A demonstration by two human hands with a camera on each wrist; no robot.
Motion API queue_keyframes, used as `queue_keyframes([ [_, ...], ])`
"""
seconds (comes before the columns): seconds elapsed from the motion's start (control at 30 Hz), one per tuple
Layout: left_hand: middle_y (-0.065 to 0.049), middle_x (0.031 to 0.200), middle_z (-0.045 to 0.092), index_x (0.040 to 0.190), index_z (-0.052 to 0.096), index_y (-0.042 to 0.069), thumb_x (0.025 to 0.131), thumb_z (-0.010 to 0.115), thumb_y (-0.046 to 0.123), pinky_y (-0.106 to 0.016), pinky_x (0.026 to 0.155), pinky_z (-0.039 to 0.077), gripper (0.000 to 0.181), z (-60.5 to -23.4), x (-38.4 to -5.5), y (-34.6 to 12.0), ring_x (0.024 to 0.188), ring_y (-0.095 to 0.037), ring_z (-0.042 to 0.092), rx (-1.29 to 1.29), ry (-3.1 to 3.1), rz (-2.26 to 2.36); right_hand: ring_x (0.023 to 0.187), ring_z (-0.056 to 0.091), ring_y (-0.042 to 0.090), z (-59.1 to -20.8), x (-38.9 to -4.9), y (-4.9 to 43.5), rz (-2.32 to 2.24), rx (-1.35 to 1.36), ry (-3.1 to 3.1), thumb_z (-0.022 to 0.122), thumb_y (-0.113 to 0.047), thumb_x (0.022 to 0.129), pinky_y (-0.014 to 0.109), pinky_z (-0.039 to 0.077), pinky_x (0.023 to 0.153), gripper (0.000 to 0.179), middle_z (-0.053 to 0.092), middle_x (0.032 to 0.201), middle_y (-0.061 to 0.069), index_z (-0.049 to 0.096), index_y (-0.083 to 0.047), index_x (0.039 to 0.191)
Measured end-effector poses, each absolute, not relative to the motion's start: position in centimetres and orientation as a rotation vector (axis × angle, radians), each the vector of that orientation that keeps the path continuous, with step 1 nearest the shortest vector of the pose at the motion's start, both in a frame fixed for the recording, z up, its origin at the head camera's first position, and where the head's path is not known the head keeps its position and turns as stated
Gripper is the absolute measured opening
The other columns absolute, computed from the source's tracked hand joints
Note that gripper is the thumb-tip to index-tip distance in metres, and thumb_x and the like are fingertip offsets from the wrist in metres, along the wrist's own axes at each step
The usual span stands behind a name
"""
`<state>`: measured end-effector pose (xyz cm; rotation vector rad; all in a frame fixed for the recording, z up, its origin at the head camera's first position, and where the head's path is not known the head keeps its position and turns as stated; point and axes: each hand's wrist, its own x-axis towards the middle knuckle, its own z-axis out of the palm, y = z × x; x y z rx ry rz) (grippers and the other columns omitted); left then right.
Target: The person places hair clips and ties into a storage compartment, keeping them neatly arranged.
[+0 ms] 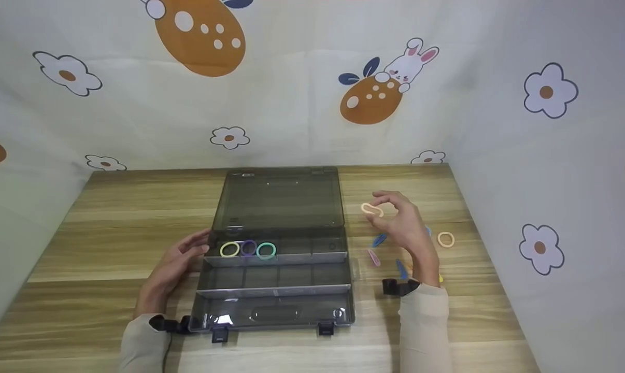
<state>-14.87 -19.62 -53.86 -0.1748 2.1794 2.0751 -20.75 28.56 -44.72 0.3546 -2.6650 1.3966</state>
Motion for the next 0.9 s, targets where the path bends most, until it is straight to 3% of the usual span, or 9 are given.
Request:
queue_keyframes([
  [0.2, -0.021, 0.147, 0.054, 0.143, 0.051, 0.0, 0.094, 0.063, 0.007, -0.043, 0.118, 0.038, 0.051, -54.0, -14.9, -19.6, 0.14, -0.033, 0.049, -0.166, 2.163, 2.093, 0.112, 0.052, -0.012, -44.2, -20.7, 26.5, 1.435, 0.459, -2.627, 0.079, -0.009, 0.084, 0.027, 0.041, 0.099, 0.021, 0.066, 0.131, 0.014, 0.069, -0.003, 0.102],
  [0.47, -0.02, 0.146, 0.056, 0.144, 0.051, 0.001, 0.094, 0.063, 0.007, -0.026, 0.108, 0.045, 0.051, -54.3, -14.9, -19.8, 0.138, -0.031, 0.051, -0.166, 2.14, 2.106, 0.111, 0.055, -0.006, -44.2, -20.9, 23.7, 1.496, 0.58, -2.65, 0.078, -0.01, 0.086, 0.047, 0.044, 0.102, 0.015, 0.069, 0.124, 0.011, 0.071, -0.006, 0.098],
  [0.73, -0.021, 0.145, 0.055, 0.143, 0.051, 0.0, 0.094, 0.062, 0.005, -0.039, 0.115, 0.041, 0.05, -54.0, -14.7, -19.6, 0.137, -0.033, 0.051, -0.162, 2.163, 2.106, 0.117, 0.06, 0.026, -43.8, -21.7, 21.0, 1.53, 0.699, -2.733, 0.08, -0.009, 0.083, 0.047, 0.047, 0.098, 0.015, 0.069, 0.124, 0.016, 0.073, -0.008, 0.096],
  [0.9, -0.021, 0.144, 0.056, 0.142, 0.053, 0.0, 0.094, 0.062, 0.005, -0.027, 0.108, 0.045, 0.049, -53.9, -14.8, -19.7, 0.137, -0.033, 0.052, -0.137, 2.192, 2.084, 0.111, 0.062, 0.028, -43.6, -21.9, 19.7, 1.513, 0.819, -2.779, 0.079, -0.008, 0.083, 0.043, 0.049, 0.094, 0.015, 0.069, 0.122, 0.015, 0.072, -0.009, 0.097],
])
